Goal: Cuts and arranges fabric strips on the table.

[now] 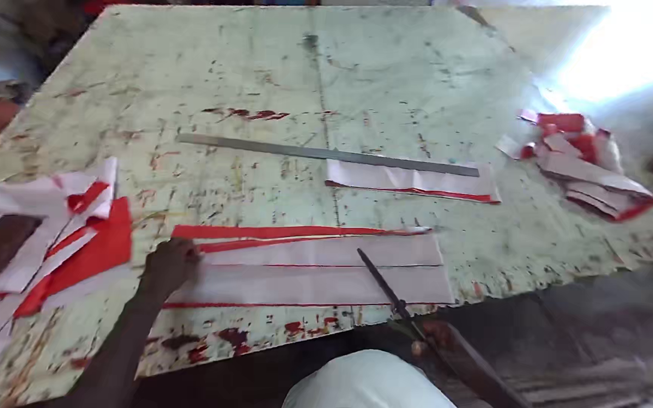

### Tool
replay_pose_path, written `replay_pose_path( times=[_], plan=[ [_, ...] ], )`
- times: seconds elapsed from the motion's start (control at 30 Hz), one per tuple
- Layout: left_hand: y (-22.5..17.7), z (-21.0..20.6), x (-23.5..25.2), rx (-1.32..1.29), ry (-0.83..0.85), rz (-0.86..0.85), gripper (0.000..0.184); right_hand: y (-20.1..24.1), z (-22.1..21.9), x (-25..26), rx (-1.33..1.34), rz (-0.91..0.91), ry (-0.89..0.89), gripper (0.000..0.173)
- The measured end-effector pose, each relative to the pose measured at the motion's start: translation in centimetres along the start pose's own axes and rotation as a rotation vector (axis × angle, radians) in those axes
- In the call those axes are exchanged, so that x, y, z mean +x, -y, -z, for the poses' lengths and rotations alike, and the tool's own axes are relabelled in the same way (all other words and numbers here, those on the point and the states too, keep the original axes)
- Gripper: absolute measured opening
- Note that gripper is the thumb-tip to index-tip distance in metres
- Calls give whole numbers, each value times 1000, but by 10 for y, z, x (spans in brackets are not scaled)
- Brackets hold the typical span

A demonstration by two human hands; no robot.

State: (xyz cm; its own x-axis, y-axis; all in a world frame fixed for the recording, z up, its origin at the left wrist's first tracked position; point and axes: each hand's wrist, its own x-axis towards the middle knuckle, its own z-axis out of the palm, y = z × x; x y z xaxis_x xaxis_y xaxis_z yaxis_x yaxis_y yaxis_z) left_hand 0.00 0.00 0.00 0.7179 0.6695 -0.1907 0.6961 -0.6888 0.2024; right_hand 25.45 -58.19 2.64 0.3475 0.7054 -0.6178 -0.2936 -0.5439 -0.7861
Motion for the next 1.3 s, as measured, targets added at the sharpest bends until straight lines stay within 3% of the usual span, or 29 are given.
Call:
replay_pose_path(
  times=[0.13,0.27,0.33,0.43,0.53,0.67,0.83,0.9,1.1,1.3],
  plan=[
    [-23,36,12,-57,172,79,31,-29,1,-18,98,1,31,53],
    [-80,85,14,-480,43,68,29,-35,-3,-10,137,50,95,53],
    [-90,94,19,-461,68,16,31,-33,-8,-3,156,57,139,54],
    [-68,70,28,-141,232,-49,38,-26,-16,8,169,52,204,54],
    [-34,35,23,57,272,-43,42,-24,-33,15,164,34,220,55],
    [-3,10,23,-25,255,-101,33,-27,-62,21,183,42,218,57],
    [0,16,31,-14,341,-233,24,-22,-118,27,251,16,195,54],
    [-9,34,29,-128,395,-218,24,-20,-139,30,301,20,215,54],
    [-42,94,14,-783,316,-285,14,-20,-192,45,463,94,360,65],
    [-56,112,4,-1089,373,-218,18,-10,-221,62,556,155,375,67]
  ],
)
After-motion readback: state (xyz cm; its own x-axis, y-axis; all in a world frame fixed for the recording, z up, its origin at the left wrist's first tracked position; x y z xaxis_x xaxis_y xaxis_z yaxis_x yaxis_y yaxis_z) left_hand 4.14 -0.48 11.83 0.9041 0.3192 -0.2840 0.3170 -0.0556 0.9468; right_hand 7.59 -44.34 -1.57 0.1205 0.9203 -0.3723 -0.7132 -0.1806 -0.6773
